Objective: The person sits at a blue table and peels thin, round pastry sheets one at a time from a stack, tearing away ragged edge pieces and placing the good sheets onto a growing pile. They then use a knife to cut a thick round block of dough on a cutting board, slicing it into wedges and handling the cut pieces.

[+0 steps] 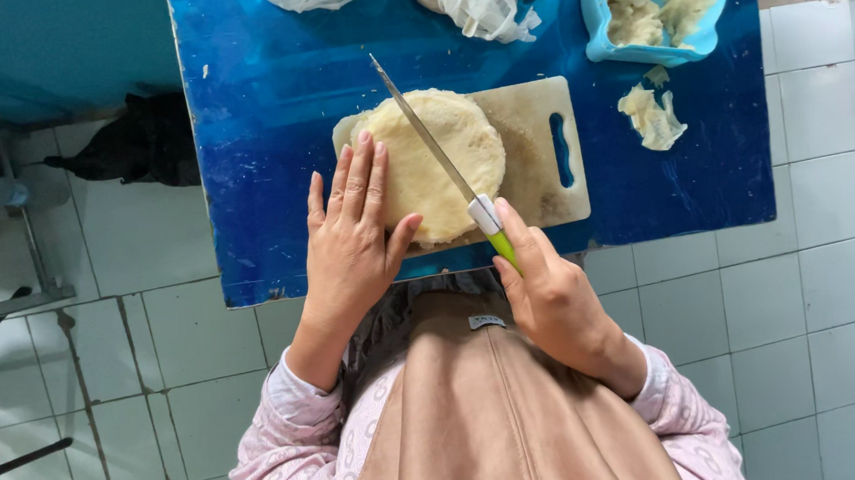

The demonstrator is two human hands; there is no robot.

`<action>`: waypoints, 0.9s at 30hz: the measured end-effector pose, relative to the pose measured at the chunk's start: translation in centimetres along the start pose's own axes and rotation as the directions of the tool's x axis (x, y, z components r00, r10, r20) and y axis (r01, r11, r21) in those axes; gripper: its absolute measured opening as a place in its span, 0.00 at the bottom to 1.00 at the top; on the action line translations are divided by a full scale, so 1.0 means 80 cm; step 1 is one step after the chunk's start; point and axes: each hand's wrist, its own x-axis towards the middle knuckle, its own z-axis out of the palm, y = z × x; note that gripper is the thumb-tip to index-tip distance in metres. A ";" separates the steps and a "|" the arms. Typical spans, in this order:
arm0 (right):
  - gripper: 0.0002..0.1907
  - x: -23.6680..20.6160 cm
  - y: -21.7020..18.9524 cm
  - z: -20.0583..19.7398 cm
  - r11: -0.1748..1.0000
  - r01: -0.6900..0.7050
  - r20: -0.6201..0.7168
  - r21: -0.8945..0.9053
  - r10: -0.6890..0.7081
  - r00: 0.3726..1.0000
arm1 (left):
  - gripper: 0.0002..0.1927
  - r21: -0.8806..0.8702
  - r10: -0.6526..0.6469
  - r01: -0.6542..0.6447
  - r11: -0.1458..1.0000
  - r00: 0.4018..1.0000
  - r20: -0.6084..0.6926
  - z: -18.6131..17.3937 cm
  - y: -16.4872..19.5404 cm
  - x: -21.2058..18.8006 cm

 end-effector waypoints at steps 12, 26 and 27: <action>0.35 -0.006 0.001 0.007 0.988 -0.050 0.134 -0.144 0.069 0.989 | 0.37 -0.255 0.010 0.008 0.967 0.997 0.070 -0.029 -0.016 0.004; 0.36 -0.009 -0.001 0.003 0.991 -0.011 0.138 -0.135 0.030 0.990 | 0.33 -0.259 0.104 -0.153 0.954 0.976 -0.193 -0.112 -0.061 0.099; 0.36 -0.010 -0.002 0.003 0.991 -0.007 0.139 -0.136 0.026 0.990 | 0.32 -0.246 0.121 -0.170 0.954 0.972 -0.201 -0.111 -0.062 0.107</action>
